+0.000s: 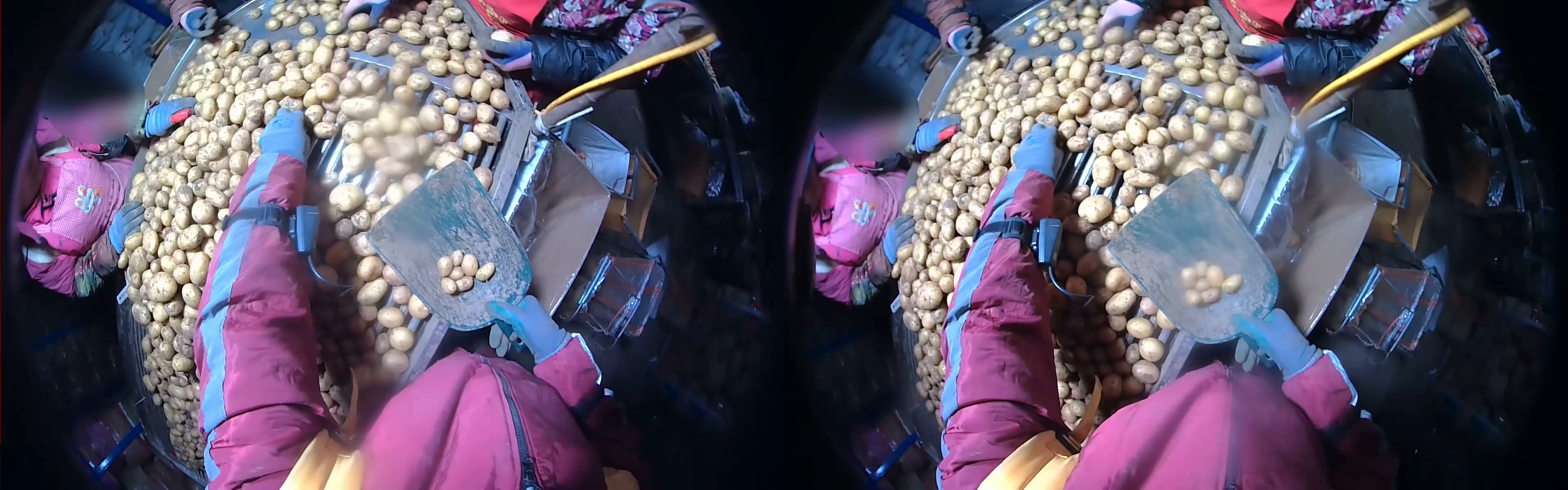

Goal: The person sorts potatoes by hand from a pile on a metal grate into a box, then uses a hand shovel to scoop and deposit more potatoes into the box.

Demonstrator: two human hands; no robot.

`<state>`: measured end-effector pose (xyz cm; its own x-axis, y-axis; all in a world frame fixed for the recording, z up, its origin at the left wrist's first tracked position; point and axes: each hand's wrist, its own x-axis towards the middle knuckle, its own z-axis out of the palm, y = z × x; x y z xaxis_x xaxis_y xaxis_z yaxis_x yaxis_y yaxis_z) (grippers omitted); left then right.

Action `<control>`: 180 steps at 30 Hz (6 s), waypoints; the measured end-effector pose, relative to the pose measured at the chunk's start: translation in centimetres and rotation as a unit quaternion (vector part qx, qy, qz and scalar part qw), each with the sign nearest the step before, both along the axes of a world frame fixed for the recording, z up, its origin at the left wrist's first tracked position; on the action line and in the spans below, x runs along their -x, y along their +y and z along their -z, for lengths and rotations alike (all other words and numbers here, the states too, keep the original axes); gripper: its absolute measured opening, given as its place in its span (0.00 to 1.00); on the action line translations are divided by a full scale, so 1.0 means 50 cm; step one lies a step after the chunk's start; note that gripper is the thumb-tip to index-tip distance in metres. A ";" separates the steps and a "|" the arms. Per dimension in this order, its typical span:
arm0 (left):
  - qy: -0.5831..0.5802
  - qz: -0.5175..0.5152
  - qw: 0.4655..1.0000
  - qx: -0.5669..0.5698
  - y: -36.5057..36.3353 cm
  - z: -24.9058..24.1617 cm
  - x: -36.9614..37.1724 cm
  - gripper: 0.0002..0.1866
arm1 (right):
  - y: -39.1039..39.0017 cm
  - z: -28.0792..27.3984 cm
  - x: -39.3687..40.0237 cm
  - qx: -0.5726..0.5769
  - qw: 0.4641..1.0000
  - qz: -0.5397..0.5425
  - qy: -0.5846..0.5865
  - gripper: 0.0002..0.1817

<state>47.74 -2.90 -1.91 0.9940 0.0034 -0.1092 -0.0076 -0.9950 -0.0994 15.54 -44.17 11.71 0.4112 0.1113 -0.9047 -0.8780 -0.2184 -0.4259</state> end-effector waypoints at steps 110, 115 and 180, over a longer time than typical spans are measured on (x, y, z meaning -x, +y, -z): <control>-0.143 -0.157 0.971 0.112 0.111 -0.071 0.694 0.41 | -0.109 0.013 -0.016 -0.006 0.995 0.062 -0.074 0.21; -0.133 -0.156 0.966 0.155 -0.094 -0.088 0.645 0.44 | -0.096 0.014 -0.030 -0.011 0.996 0.022 -0.087 0.21; 0.021 -0.334 0.921 0.199 0.012 -0.098 0.688 0.27 | 0.007 0.016 -0.017 -0.061 0.991 -0.114 -0.043 0.19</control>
